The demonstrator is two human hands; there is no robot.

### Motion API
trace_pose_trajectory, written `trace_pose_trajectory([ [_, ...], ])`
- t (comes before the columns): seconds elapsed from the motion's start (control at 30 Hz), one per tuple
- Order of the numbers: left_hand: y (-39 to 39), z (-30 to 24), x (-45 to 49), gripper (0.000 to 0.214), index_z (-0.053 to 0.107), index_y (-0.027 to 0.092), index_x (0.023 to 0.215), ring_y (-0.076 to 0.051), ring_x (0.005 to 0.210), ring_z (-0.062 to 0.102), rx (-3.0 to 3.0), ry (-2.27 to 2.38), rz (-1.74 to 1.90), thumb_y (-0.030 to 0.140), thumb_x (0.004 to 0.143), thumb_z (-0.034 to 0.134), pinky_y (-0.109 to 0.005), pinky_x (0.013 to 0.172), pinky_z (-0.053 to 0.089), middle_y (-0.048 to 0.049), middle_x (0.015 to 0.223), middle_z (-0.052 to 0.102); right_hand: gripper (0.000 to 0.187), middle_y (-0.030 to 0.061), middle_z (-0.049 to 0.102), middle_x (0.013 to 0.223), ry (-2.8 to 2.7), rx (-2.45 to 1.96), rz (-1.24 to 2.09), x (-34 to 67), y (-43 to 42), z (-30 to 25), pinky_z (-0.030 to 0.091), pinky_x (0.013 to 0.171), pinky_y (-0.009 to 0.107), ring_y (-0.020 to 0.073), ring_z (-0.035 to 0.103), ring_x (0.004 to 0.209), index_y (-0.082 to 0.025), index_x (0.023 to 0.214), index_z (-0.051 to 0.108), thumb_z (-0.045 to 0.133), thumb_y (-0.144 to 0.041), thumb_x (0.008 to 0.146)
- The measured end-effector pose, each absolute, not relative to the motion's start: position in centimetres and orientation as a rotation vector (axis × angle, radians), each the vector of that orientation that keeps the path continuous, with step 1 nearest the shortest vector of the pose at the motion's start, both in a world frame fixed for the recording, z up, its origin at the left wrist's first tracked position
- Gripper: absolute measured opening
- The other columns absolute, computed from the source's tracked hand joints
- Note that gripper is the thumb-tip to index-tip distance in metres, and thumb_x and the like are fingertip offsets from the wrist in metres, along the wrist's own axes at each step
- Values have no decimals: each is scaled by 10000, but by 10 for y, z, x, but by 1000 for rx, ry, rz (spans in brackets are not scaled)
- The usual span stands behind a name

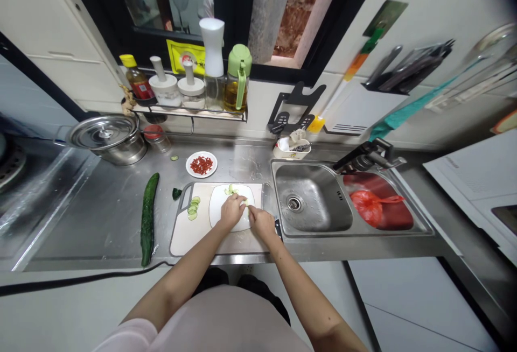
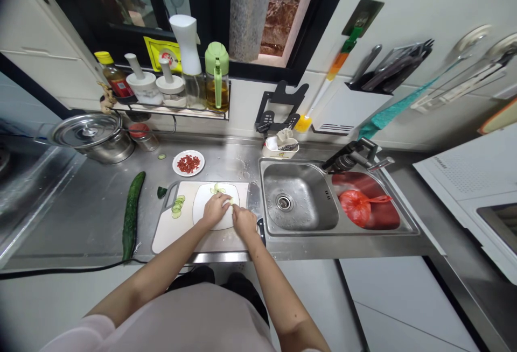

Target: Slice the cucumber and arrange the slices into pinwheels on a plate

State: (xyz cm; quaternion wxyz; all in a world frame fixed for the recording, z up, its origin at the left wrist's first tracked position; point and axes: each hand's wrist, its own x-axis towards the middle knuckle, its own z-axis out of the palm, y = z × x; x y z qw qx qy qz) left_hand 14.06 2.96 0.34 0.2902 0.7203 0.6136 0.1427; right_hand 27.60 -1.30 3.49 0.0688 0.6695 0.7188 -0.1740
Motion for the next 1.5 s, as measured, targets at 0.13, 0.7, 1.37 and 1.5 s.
trace_pose_trajectory([
  [0.13,23,8,138,298,614,238,1168,-191,1009,588,1874,1655,456,286,886,532,-287,844,437,-47,1035,647,379,77,699,1073,2175,2058,-533,275,-16,35,393,738,240,173,652,921,-262,1279,542,309,-307,983],
  [0.7,-39,12,38,300,619,231,1095,-181,737,615,1447,2120,580,367,848,516,-255,631,371,-8,811,668,390,51,712,1106,2260,2203,-571,274,-36,35,418,747,235,176,667,913,-252,1271,592,377,-312,952],
  [1.37,-53,1,-8,336,607,259,1109,-268,908,635,1286,2376,395,421,830,510,-366,820,394,-52,929,704,380,59,726,1069,2273,2222,-643,270,-56,42,430,787,248,191,671,950,-241,1227,635,389,-319,949],
  [1.5,-49,2,-6,360,610,243,1117,-281,938,630,1271,2396,350,432,828,511,-409,881,373,-75,956,705,378,44,722,1084,2278,2207,-648,265,-49,42,428,793,244,185,663,971,-258,1231,630,388,-328,949],
])
